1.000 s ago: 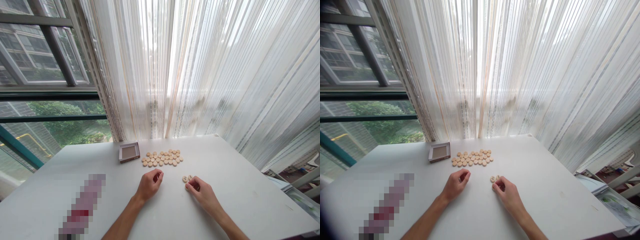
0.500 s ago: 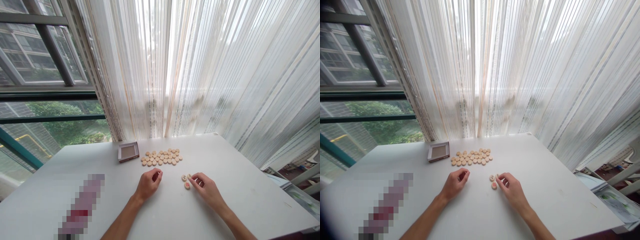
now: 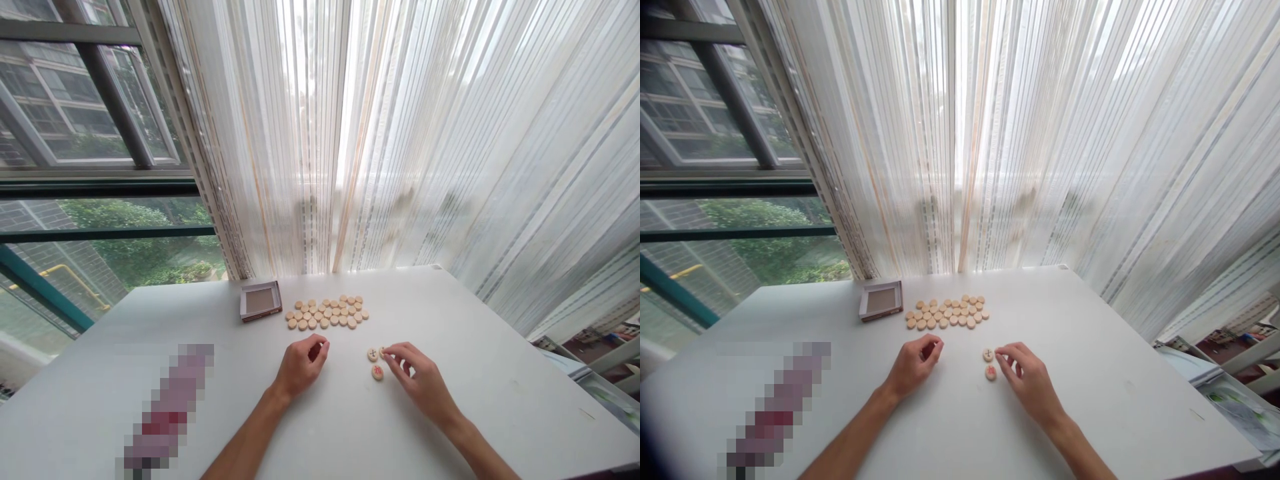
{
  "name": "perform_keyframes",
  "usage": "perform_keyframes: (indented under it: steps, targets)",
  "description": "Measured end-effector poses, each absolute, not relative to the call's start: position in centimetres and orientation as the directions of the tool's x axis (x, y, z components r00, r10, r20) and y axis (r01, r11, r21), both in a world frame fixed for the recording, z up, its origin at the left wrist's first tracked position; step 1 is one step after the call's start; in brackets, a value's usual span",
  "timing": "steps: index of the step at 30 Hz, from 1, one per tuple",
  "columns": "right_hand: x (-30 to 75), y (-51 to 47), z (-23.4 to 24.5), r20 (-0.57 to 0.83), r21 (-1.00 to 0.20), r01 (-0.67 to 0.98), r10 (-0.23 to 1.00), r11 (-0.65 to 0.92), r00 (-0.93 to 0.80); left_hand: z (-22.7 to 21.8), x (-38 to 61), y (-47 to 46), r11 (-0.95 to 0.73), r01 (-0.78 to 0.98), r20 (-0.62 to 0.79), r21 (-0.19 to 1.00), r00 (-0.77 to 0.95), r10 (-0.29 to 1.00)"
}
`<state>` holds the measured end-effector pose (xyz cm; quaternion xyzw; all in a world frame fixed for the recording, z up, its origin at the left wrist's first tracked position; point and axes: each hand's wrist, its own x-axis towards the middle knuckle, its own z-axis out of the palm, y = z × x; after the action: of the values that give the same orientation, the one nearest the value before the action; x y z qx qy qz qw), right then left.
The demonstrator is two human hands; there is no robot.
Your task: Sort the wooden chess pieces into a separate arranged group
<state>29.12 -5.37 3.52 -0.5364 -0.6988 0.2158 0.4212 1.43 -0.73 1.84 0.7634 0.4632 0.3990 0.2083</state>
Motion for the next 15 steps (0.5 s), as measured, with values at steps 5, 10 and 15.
perform_keyframes:
  steps: [5, 10, 15]
  targets:
    - [29.9, 0.5, 5.7, 0.328, -0.696, 0.643, 0.938, 0.318, -0.109, 1.8, 1.4, -0.7, -0.481, 0.534, 0.417, 0.695, 0.246, 0.875]
    - [29.2, 5.4, 4.8, 0.285, -0.705, 0.631, 0.944, 0.325, -0.167, 1.8, 1.3, -0.7, -0.471, 0.543, 0.409, 0.695, 0.24, 0.88]
    - [29.0, 6.6, 3.3, 0.266, -0.725, 0.617, 0.95, 0.308, -0.161, 1.9, 1.3, -0.8, -0.462, 0.557, 0.396, 0.69, 0.244, 0.885]
